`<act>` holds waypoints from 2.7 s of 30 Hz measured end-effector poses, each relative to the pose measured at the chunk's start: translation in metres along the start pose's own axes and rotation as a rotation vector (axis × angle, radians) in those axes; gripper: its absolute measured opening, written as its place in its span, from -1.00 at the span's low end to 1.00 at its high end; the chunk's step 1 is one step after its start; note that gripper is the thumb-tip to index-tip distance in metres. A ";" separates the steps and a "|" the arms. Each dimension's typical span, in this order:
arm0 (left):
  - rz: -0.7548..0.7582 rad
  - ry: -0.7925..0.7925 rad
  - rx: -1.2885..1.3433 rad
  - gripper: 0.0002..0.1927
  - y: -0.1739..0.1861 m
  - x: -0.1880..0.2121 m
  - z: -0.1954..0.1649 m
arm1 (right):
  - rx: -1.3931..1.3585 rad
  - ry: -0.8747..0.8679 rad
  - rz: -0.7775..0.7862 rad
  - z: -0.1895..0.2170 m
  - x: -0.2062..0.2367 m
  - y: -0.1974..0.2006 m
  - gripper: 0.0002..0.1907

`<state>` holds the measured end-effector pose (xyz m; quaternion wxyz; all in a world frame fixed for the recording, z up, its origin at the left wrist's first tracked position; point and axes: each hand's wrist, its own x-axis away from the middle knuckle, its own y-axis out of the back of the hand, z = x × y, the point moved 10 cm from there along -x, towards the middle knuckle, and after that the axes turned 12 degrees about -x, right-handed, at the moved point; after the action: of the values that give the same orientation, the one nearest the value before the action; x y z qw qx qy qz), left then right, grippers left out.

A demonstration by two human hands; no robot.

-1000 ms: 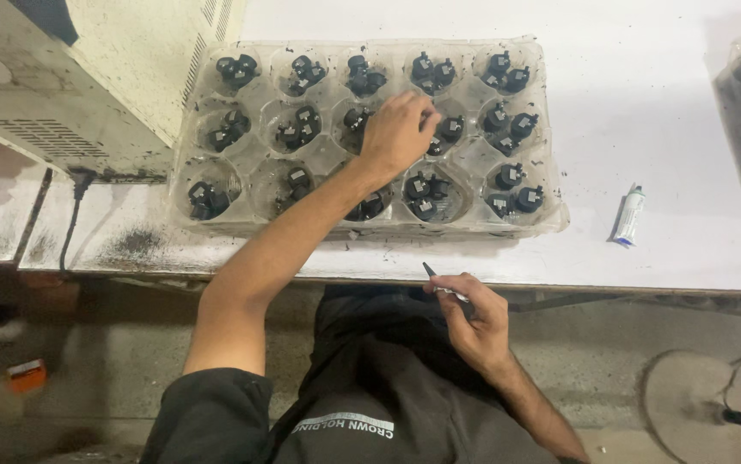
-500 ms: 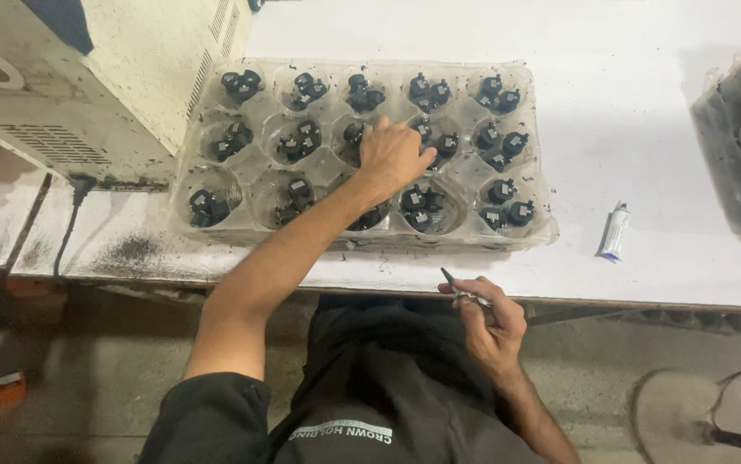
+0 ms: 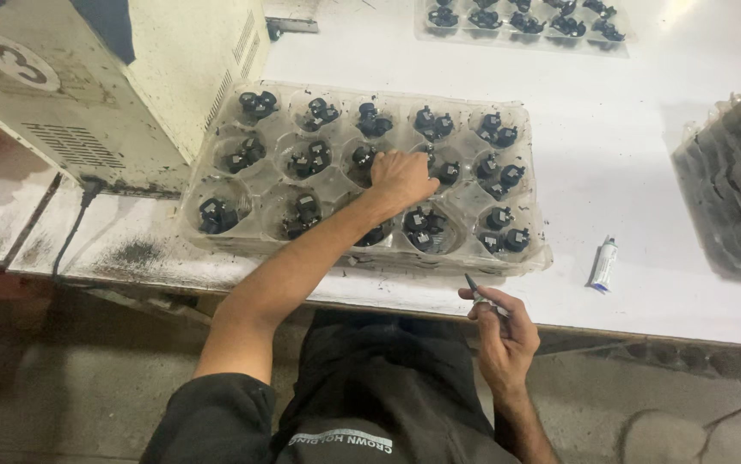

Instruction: The person picks small black plug-shaped components one at a time from a plastic tray on the workbench and squeezes adhesive from a white tube onto each component, then returns it to the tray and reaches for the next one.

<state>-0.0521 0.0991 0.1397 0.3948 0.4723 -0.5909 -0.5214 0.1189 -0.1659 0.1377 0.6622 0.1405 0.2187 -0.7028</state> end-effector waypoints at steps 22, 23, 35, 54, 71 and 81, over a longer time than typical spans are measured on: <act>-0.128 -0.187 1.368 -0.66 -0.020 0.226 -0.103 | -0.067 0.119 -0.401 0.007 0.010 0.011 -0.71; -0.048 -0.203 1.428 -0.67 -0.030 0.226 -0.106 | -0.044 0.136 -0.385 0.009 0.009 0.008 -0.71; 0.378 -0.082 1.943 -0.60 -0.056 0.214 -0.077 | -0.226 0.241 -0.212 0.031 -0.021 -0.013 -0.77; 0.138 0.047 2.107 -0.54 -0.029 0.195 -0.014 | 0.185 0.132 0.162 0.034 -0.044 -0.072 -0.78; 0.118 0.085 2.034 -0.51 -0.039 0.199 -0.017 | 0.227 0.157 0.136 0.037 -0.041 -0.067 -0.74; 0.109 0.085 2.048 -0.50 -0.042 0.201 -0.019 | 0.275 0.220 0.161 0.045 -0.038 -0.068 -0.72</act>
<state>-0.0765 -0.1006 0.0961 -0.1541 0.5733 -0.7585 0.2687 0.0587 -0.1533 0.2031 0.6630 0.3225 0.1796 -0.6513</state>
